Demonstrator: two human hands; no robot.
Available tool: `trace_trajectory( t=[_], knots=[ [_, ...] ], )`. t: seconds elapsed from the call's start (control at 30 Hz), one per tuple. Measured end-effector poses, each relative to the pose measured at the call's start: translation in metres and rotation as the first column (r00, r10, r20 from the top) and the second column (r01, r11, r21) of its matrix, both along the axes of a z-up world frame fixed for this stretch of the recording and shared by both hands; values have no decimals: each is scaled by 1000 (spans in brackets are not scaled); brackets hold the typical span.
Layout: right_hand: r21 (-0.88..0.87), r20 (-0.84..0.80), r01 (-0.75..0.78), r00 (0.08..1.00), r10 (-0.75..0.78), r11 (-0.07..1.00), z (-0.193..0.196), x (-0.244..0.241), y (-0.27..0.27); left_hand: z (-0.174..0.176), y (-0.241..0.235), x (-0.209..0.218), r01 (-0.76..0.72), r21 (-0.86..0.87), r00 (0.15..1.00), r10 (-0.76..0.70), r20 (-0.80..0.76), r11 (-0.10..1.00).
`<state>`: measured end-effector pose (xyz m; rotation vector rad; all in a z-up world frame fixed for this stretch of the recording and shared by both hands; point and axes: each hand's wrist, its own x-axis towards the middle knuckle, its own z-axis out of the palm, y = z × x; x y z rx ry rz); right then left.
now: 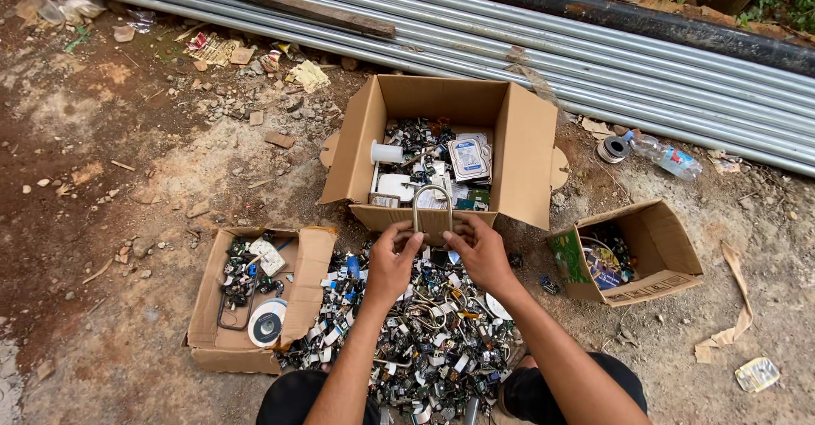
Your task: The person sits on the ground and sorts through a pile of electronic waste, picking up small circuit boards and components one by one. They inspect each item and place it into one of three cardboard boxes positioned around them.
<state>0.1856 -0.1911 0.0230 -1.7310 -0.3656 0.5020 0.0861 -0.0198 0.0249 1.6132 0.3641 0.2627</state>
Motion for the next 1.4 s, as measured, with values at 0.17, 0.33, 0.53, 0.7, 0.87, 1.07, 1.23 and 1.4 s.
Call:
trace_trajectory(
  t=[0.17,0.33,0.53,0.7,0.87,1.07,1.23,1.4],
  knots=[
    [-36,94,-11,995,15,999,31,-14,3,12,-4,-4,-32,115,999,35,-22,993],
    [-126,144,-12,989,31,992,23,-9,3,8,2,-2,-65,164,997,71,-29,984],
    [-57,130,18,992,-10,998,13,-6,3,9,7,-3,-58,179,998,56,15,982],
    [-50,135,38,990,-31,998,11,-6,2,2,8,-1,-81,224,994,64,84,971],
    [-82,172,69,984,-54,994,11,0,5,-5,11,1,-90,195,992,69,109,977],
    [-90,155,57,987,-43,994,-3,6,4,-17,10,4,-72,74,996,68,53,995],
    [-79,98,48,994,-40,996,1,3,4,-9,10,1,-60,-12,998,61,35,998],
    [-6,17,96,995,-95,995,11,0,8,-23,10,2,-17,-114,996,27,85,993]
  ],
)
